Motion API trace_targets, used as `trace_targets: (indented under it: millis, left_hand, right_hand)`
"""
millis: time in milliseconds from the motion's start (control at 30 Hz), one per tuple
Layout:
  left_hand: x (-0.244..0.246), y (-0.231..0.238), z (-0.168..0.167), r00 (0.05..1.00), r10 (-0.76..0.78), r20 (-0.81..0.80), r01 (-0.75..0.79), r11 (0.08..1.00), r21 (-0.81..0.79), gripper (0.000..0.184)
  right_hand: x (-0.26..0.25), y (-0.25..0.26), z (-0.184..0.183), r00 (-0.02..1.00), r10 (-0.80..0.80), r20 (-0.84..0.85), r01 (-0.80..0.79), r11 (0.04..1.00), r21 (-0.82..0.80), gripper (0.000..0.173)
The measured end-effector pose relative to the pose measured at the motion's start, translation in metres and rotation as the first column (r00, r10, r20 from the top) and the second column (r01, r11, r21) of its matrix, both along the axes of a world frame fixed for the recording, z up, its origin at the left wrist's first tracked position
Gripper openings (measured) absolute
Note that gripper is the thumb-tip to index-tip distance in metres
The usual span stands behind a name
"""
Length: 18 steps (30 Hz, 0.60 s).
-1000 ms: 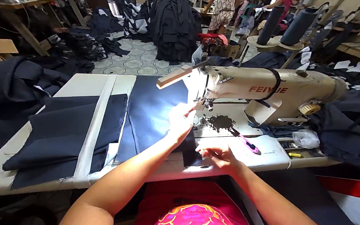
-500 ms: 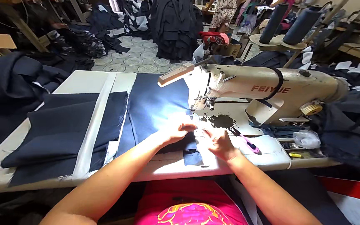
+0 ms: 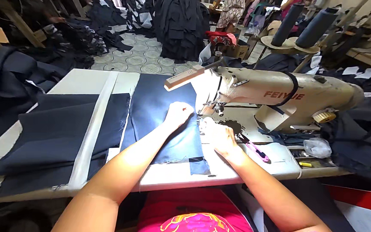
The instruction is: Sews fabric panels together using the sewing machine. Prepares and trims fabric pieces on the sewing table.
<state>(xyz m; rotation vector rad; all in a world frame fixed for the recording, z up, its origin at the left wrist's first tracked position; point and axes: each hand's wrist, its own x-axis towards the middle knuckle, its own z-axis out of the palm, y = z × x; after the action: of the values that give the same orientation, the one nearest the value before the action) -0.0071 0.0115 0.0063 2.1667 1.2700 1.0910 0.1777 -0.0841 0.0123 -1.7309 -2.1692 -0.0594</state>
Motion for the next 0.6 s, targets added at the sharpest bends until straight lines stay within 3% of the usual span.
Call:
trace_targets:
  millis: [267,400,433,500,567,600]
  left_hand:
    - [0.017,-0.003,0.005,0.999,0.008,-0.045,-0.009,1.0,-0.029,0.022]
    - [0.009,-0.025,0.001,0.991,-0.046,-0.123,0.044,0.999,-0.016,0.021]
    - [0.006,-0.031,-0.002,0.989,-0.058,-0.134,0.057,0.998,-0.015,0.021]
    - [0.0,-0.041,-0.007,0.988,-0.058,-0.145,0.057,0.998,-0.012,0.016]
    - [-0.006,-0.046,-0.015,0.989,-0.041,-0.143,0.049,0.997,0.055,0.015]
    - [-0.008,-0.047,-0.018,0.988,-0.047,-0.145,0.062,0.993,0.102,0.017]
  right_hand:
    - [0.012,-0.005,-0.011,0.989,0.088,-0.123,-0.065,0.983,0.174,0.025]
    - [0.022,-0.028,-0.027,0.982,0.116,-0.147,-0.056,0.932,0.357,0.034]
    - [0.021,-0.04,-0.024,0.987,0.038,-0.153,0.011,0.951,0.309,0.037]
    - [0.018,-0.063,-0.002,0.976,-0.198,-0.094,0.198,0.98,-0.005,0.048]
    - [0.023,-0.078,0.017,0.961,-0.278,-0.004,0.266,0.924,-0.276,0.046]
    - [0.028,-0.084,0.02,0.968,-0.25,0.004,0.236,0.911,-0.339,0.036]
